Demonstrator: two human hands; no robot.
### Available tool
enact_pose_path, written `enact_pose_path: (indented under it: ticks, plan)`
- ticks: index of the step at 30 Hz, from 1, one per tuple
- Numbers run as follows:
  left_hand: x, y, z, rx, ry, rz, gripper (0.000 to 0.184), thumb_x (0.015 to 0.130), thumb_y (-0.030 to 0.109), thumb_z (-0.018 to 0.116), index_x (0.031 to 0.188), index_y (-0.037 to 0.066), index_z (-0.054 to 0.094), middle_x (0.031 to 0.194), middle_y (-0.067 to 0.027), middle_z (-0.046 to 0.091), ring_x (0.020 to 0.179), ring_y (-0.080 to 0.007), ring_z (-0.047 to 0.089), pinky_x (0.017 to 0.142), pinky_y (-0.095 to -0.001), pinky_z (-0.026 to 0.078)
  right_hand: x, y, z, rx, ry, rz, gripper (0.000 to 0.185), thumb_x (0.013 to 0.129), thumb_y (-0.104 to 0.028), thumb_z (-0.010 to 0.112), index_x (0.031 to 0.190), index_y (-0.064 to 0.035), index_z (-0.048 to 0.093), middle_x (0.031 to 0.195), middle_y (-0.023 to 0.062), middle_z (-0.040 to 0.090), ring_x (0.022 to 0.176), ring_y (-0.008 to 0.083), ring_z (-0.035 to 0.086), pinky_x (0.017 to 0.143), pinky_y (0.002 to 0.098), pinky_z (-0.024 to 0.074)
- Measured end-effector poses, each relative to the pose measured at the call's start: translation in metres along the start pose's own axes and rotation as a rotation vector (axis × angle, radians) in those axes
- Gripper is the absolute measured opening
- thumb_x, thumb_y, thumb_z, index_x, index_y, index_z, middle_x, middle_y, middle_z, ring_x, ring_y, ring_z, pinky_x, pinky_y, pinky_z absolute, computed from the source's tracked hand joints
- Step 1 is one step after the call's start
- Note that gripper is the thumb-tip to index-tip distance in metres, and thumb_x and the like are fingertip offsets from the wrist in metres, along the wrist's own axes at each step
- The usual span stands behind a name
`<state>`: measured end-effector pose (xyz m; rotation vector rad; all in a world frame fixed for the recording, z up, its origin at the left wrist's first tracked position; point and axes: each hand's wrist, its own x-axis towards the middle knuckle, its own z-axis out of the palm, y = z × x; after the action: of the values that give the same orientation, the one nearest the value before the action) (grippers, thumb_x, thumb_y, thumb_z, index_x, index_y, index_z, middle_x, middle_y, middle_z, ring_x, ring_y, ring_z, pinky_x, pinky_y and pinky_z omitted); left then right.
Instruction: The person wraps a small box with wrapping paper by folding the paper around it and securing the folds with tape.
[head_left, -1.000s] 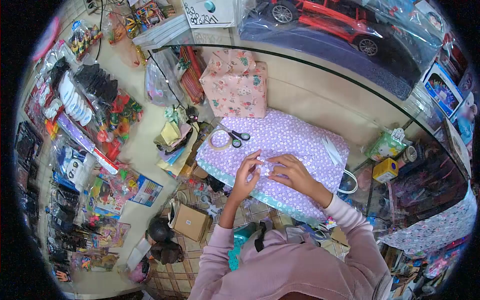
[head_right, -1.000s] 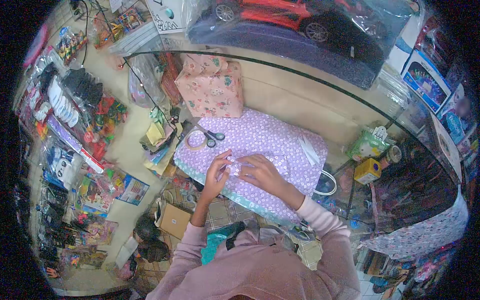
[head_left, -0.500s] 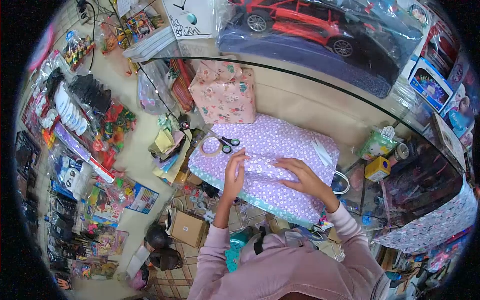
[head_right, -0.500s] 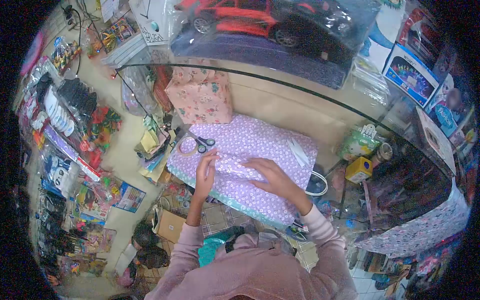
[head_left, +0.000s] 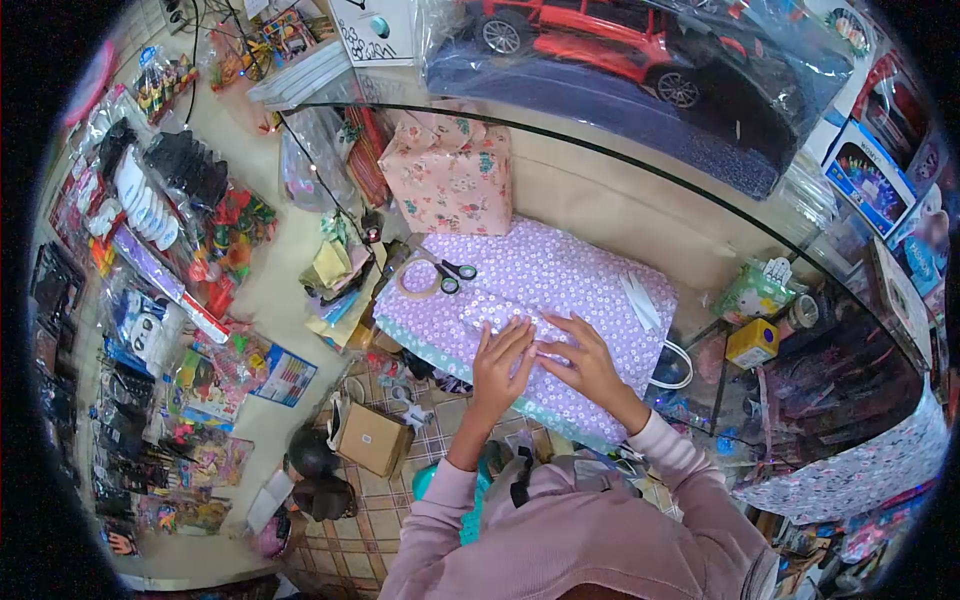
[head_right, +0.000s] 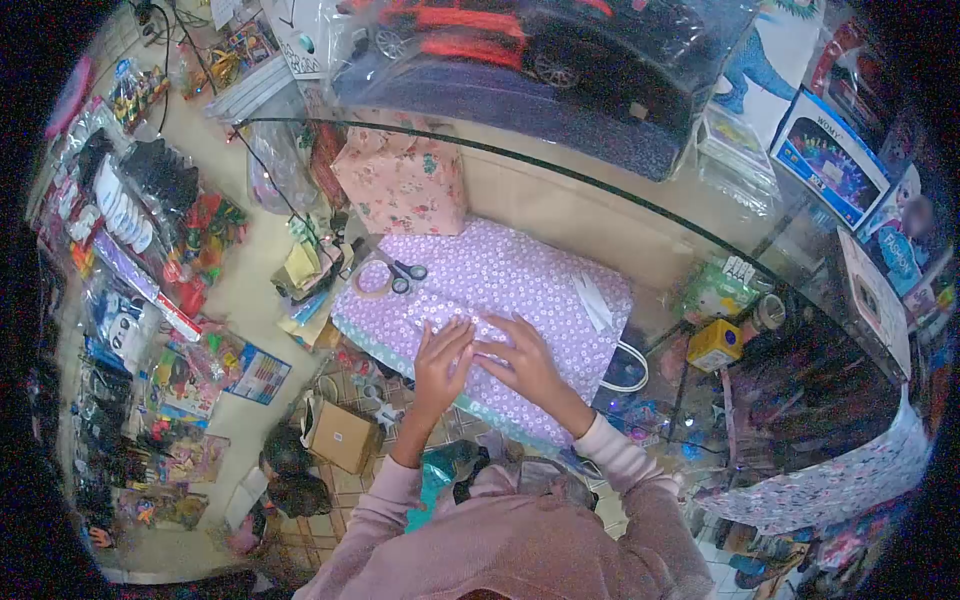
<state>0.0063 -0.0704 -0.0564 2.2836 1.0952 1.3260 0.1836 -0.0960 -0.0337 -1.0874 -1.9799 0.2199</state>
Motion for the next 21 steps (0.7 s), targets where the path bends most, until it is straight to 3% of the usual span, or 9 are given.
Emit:
enact_pose_path:
  ticks: [1,5,12,21]
  plan:
    - [0.0,-0.001,0.003,0.006,0.019,-0.013,0.025,0.086,0.011,0.062,0.11,0.005,0.068,0.119,-0.0102,0.064,0.118,-0.0289,0.056,0.107,-0.0548,0.028,-0.001,-0.001,-0.002,-0.054,-0.009,-0.017,0.018,0.078,-0.013,0.071,0.096,-0.0077,0.071,0.126,0.0176,0.054,0.117,0.034,0.052,0.099,0.0412,0.0418]
    - [0.002,-0.001,0.01,0.017,0.099,-0.043,0.02,0.082,0.012,0.068,0.1,0.005,0.071,0.11,-0.0082,0.068,0.111,-0.0278,0.061,0.106,-0.0548,0.031,-0.004,-0.001,-0.004,0.232,0.016,0.128,0.018,0.079,-0.01,0.071,0.097,-0.0058,0.071,0.123,0.0181,0.056,0.114,0.0335,0.055,0.097,0.0402,0.0431]
    - [0.002,0.007,0.016,0.024,0.161,-0.064,0.02,0.077,0.011,0.072,0.096,0.007,0.069,0.108,-0.0063,0.068,0.11,-0.0266,0.06,0.106,-0.0567,0.028,-0.003,0.001,0.001,0.433,0.086,0.289,0.018,0.081,-0.007,0.07,0.099,-0.0051,0.071,0.124,0.0166,0.056,0.118,0.0295,0.052,0.1,0.0371,0.0402]
    - [-0.001,0.004,0.018,0.002,0.143,-0.104,0.021,0.073,0.012,0.074,0.089,0.009,0.062,0.108,-0.0045,0.065,0.111,-0.0272,0.058,0.108,-0.0592,0.023,-0.009,0.014,-0.004,0.57,-0.077,0.236,0.024,0.083,0.002,0.063,0.104,-0.0082,0.071,0.134,0.014,0.046,0.129,0.0281,0.042,0.106,0.038,0.0336]
